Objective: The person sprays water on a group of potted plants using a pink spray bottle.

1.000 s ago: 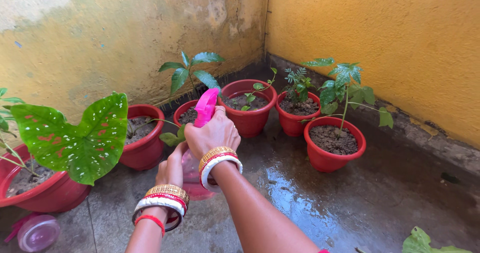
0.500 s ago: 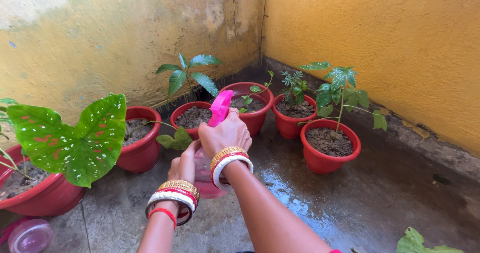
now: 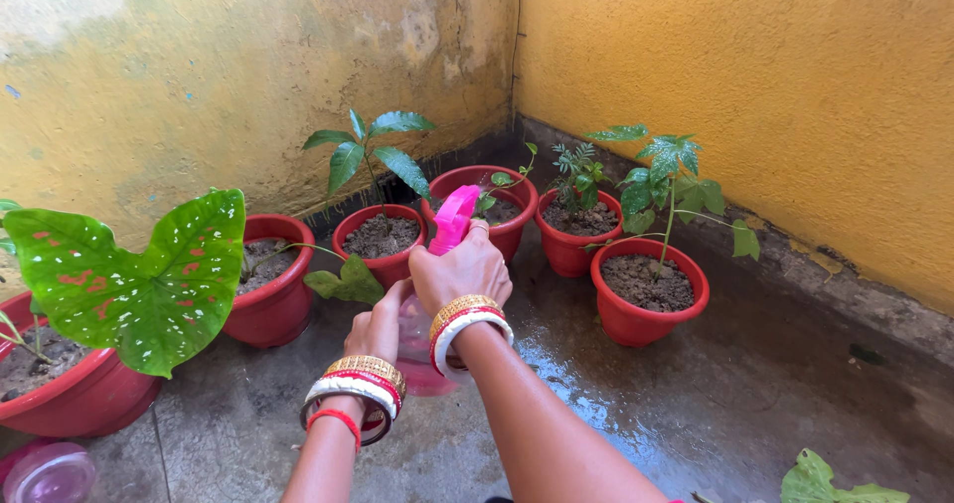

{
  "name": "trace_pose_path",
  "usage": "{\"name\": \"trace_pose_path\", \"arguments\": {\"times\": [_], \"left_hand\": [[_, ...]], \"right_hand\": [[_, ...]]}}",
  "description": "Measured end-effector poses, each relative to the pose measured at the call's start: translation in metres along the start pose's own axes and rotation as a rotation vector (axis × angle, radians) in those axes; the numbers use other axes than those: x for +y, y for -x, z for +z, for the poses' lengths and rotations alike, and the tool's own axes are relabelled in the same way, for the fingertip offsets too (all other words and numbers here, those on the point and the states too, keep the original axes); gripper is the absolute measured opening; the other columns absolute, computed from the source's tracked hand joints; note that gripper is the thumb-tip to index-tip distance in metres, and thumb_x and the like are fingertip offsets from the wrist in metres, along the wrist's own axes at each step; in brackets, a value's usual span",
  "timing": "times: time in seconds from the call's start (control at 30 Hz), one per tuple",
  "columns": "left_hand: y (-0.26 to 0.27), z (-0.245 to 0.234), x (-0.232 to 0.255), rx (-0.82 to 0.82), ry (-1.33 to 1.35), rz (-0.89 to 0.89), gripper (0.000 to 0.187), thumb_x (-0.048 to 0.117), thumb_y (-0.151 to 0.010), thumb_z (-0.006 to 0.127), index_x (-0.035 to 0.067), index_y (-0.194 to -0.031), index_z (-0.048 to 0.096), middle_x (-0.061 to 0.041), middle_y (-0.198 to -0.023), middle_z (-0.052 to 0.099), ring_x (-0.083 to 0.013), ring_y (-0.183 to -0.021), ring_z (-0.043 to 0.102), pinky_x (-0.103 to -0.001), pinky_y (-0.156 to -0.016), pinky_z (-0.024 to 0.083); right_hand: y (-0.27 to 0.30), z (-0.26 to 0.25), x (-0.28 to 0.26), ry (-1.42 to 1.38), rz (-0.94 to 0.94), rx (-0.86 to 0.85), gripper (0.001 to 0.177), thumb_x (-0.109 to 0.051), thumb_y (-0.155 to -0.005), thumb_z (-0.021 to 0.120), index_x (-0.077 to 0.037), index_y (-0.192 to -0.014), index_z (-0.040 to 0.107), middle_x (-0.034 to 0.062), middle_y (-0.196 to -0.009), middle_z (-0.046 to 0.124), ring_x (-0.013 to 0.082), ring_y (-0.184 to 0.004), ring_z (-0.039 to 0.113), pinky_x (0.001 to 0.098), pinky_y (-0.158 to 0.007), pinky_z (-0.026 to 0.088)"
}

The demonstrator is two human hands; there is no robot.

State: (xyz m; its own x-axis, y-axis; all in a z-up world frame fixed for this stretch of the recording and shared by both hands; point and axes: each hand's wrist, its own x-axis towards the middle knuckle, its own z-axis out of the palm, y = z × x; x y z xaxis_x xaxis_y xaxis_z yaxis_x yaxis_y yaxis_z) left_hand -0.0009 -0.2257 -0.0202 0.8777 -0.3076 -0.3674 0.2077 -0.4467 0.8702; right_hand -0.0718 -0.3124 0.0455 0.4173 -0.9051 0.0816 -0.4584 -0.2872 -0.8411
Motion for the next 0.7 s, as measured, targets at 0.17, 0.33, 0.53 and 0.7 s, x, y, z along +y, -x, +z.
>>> {"name": "trace_pose_path", "arguments": {"times": [0.17, 0.33, 0.53, 0.7], "left_hand": [[0.0, 0.004, -0.001, -0.015, 0.041, 0.013, 0.083, 0.07, -0.074, 0.059, 0.001, -0.114, 0.078, -0.021, -0.118, 0.078, -0.0305, -0.113, 0.073, -0.038, -0.102, 0.05], [0.001, 0.007, 0.002, -0.016, -0.023, 0.024, 0.085, 0.072, -0.075, 0.057, 0.001, -0.116, 0.079, -0.02, -0.121, 0.077, -0.0298, -0.116, 0.071, -0.038, -0.104, 0.047], [0.005, 0.014, 0.007, -0.043, -0.049, 0.069, 0.082, 0.073, -0.074, 0.056, 0.007, -0.118, 0.078, -0.019, -0.123, 0.075, -0.031, -0.119, 0.069, -0.038, -0.105, 0.046], [0.006, 0.018, 0.01, -0.032, -0.036, 0.056, 0.082, 0.074, -0.075, 0.058, 0.006, -0.117, 0.078, -0.018, -0.125, 0.074, -0.0318, -0.121, 0.067, -0.038, -0.105, 0.046]], "right_hand": [[0.0, -0.001, 0.001, -0.032, 0.022, 0.01, 0.057, -0.033, -0.069, 0.073, -0.014, -0.122, 0.063, 0.0147, -0.099, 0.077, 0.0338, -0.101, 0.072, 0.043, -0.095, 0.052], [-0.002, 0.002, 0.008, -0.061, -0.007, 0.084, 0.057, -0.032, -0.068, 0.073, -0.013, -0.121, 0.063, 0.0145, -0.102, 0.076, 0.0339, -0.102, 0.071, 0.0441, -0.095, 0.051], [-0.005, -0.006, 0.01, -0.055, 0.001, 0.101, 0.058, -0.033, -0.068, 0.072, -0.012, -0.122, 0.062, 0.0168, -0.105, 0.075, 0.0363, -0.104, 0.07, 0.0455, -0.095, 0.051], [-0.009, -0.016, 0.006, 0.054, 0.021, 0.051, 0.059, -0.033, -0.07, 0.071, -0.011, -0.124, 0.062, 0.0195, -0.106, 0.074, 0.0381, -0.104, 0.07, 0.0456, -0.096, 0.052]]}}
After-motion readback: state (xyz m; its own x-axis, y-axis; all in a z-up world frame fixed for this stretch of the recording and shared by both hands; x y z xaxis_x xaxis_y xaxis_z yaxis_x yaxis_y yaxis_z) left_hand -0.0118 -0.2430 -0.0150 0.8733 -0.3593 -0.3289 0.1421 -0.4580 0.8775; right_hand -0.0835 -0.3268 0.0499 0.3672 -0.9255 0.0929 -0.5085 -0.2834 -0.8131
